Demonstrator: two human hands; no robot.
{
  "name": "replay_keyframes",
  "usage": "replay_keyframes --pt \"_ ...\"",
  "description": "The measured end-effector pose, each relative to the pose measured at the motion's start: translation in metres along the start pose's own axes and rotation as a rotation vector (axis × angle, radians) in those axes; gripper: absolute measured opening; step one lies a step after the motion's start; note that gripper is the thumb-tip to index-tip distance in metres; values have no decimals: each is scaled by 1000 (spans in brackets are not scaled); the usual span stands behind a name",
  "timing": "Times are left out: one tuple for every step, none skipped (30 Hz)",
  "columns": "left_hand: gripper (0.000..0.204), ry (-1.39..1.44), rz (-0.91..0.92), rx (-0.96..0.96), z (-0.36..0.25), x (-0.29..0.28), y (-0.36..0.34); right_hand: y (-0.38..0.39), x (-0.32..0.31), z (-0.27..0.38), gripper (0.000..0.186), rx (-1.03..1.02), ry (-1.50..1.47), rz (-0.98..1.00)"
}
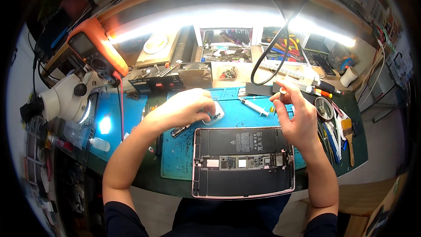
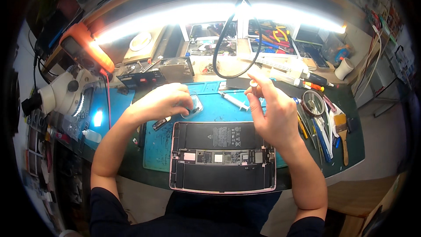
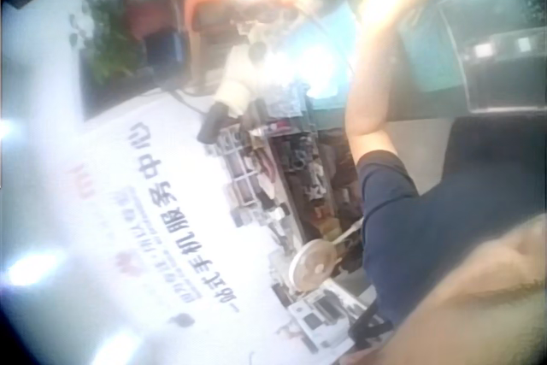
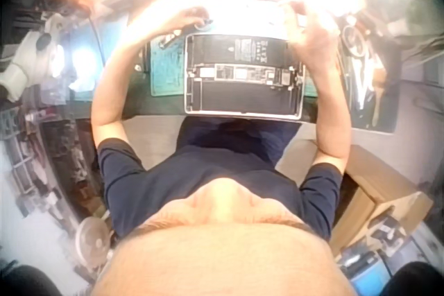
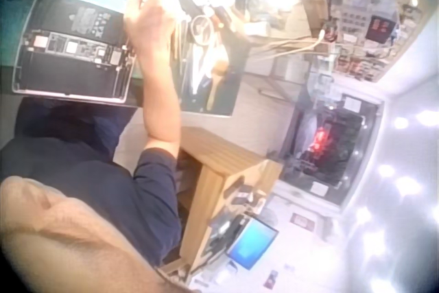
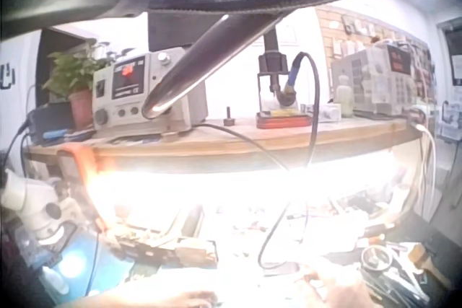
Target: The person disassembles a tablet, removes the battery, and uses a screwdriver to adjust internal components. They then reassemble the tablet and inspect it.
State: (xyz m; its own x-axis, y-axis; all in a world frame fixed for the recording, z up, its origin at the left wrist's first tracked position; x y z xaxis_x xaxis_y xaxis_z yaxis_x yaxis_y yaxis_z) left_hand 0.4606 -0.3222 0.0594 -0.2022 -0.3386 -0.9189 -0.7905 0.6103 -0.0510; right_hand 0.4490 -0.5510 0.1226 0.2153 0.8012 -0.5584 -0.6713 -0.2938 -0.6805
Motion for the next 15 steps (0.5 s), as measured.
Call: replay_keyframes --pt "17 -7 22 -14 1 2 -1 0 0 -1 43 -2 1 -6" --pt "17 -14 44 -28 2 3 -1 0 -1 -1 43 -3 1 -13" --pt "17 -14 44 -25 1 2 -2 0 -1 -1 43 -3 1 -16" --pt "17 -15 44 -22 0 2 -2 0 -2 0 43 -4 1 -18" --pt "17 -15 45 -19 -1 1 -2 -1 -3 0 43 -4 1 -21" --pt "17 -27 33 -8 -1 0 -2 -1 -4 0 43 0 2 -20" --pt "17 -38 20 2 -1 -1 -3 -1 -4 0 42 4 2 -20" --pt "17 -49 8 12 -2 -3 -3 -1 -4 0 42 7 1 -19" --pt "15 -33 -1 3 -2 -5 -4 -1 -4 -1 43 5 1 -22" --pt "14 -18 -9 -6 -2 -9 -5 0 -4 -3 43 3 1 -26" --pt "12 -2 -18 -16 -2 -12 -5 1 -3 -4 44 0 0 -29" --pt "11 2 -53 -32 -1 -16 -3 1 -1 -8 45 55 -30 -3" --pt "10 6 -90 -49 0 -20 1 1 1 -10 47 110 -61 24" --pt "9 9 -126 -67 1 -24 5 2 2 -11 48 164 -92 51" --pt "9 22 -158 -60 1 -28 8 1 2 -11 48 163 -90 54"
Point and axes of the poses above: each hand's wrist, its own y-axis away from the middle knuckle, its own x-axis out of the palm, z = x × y, the point moved 10 cm from there along -y, towards the middle knuckle, and after that the axes turned 2 degrees about -z, right-handed, at the moved point
